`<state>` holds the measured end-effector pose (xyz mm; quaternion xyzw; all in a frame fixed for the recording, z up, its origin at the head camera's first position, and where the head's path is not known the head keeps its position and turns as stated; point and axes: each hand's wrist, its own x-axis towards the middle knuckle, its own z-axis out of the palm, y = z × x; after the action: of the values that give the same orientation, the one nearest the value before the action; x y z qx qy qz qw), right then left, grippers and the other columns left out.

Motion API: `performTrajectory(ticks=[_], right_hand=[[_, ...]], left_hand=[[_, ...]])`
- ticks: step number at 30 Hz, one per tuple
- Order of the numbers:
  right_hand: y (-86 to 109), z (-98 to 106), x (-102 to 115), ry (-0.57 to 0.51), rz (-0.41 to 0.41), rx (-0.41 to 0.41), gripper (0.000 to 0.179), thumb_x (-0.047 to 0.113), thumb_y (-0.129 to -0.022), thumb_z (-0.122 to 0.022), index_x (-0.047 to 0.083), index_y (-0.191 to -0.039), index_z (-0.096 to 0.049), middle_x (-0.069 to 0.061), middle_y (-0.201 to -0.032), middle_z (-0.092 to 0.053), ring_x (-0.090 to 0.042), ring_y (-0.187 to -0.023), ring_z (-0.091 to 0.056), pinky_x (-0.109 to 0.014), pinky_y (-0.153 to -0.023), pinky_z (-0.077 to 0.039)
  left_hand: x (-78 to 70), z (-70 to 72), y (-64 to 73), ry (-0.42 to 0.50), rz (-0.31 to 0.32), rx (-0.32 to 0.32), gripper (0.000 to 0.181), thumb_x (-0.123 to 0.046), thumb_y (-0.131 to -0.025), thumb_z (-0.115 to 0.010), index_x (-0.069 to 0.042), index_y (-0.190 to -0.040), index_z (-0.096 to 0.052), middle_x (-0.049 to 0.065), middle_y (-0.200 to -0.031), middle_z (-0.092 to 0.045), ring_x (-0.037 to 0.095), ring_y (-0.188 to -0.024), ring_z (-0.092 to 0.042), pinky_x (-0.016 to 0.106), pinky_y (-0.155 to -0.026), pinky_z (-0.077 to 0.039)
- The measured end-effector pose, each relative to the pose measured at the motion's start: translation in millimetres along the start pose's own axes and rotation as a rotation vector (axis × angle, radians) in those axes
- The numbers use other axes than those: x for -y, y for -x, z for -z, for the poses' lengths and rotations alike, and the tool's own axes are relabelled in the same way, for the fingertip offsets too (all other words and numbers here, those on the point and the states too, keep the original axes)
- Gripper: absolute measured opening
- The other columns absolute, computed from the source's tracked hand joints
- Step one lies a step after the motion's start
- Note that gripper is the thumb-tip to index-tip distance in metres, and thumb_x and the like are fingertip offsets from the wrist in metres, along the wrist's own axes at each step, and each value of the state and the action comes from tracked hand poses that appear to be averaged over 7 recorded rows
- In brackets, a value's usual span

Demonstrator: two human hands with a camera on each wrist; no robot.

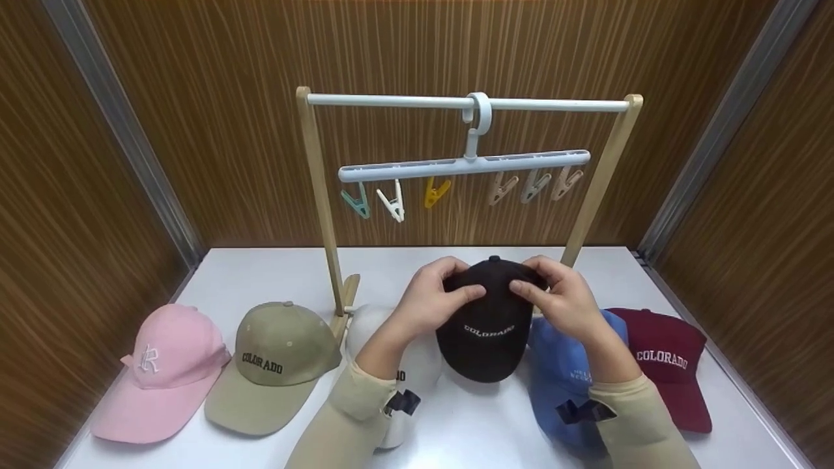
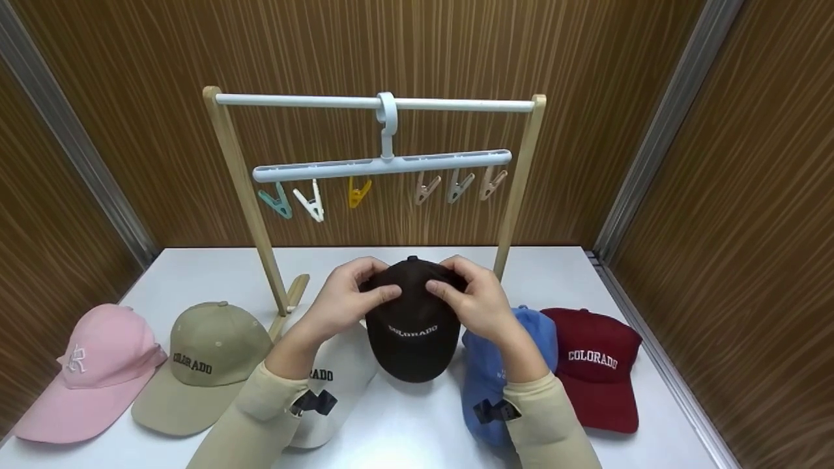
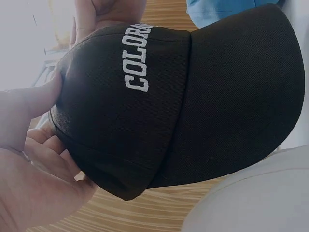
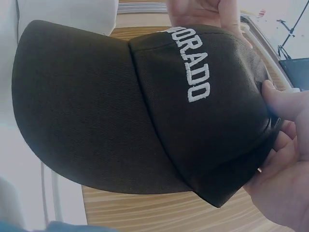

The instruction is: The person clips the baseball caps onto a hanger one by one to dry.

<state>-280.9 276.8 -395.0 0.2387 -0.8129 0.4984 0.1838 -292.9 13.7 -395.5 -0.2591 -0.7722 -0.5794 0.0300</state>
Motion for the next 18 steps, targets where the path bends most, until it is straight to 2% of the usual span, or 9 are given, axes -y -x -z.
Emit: performTrajectory(ticks=[9,18], right_hand=[[-10.4,5.6,1.7,0.047,-0.024,-0.002,0.011,0.003,-0.100,-0.083,0.000,-0.108,-0.077,-0.004,-0.093,-0.072,-0.018,-0.086,-0.062,-0.023,-0.075,-0.052],[-21.5,9.8,4.5,0.064,-0.002,-0.008,0.010,0.004,-0.100,-0.083,0.001,-0.108,-0.078,-0.004,-0.094,-0.075,-0.016,-0.089,-0.065,-0.023,-0.079,-0.052]], left_hand=[[-6.8,1.5,-10.8,-0.043,0.008,-0.036,0.022,-0.026,-0.101,-0.086,-0.013,-0.116,-0.077,-0.003,-0.108,-0.075,0.015,-0.100,-0.068,0.038,-0.093,-0.057],[-11.1,2.8,-19.1,-0.010,-0.016,-0.071,0.020,-0.023,-0.101,-0.085,-0.013,-0.116,-0.077,-0.003,-0.108,-0.075,0.016,-0.101,-0.069,0.037,-0.093,-0.056]])
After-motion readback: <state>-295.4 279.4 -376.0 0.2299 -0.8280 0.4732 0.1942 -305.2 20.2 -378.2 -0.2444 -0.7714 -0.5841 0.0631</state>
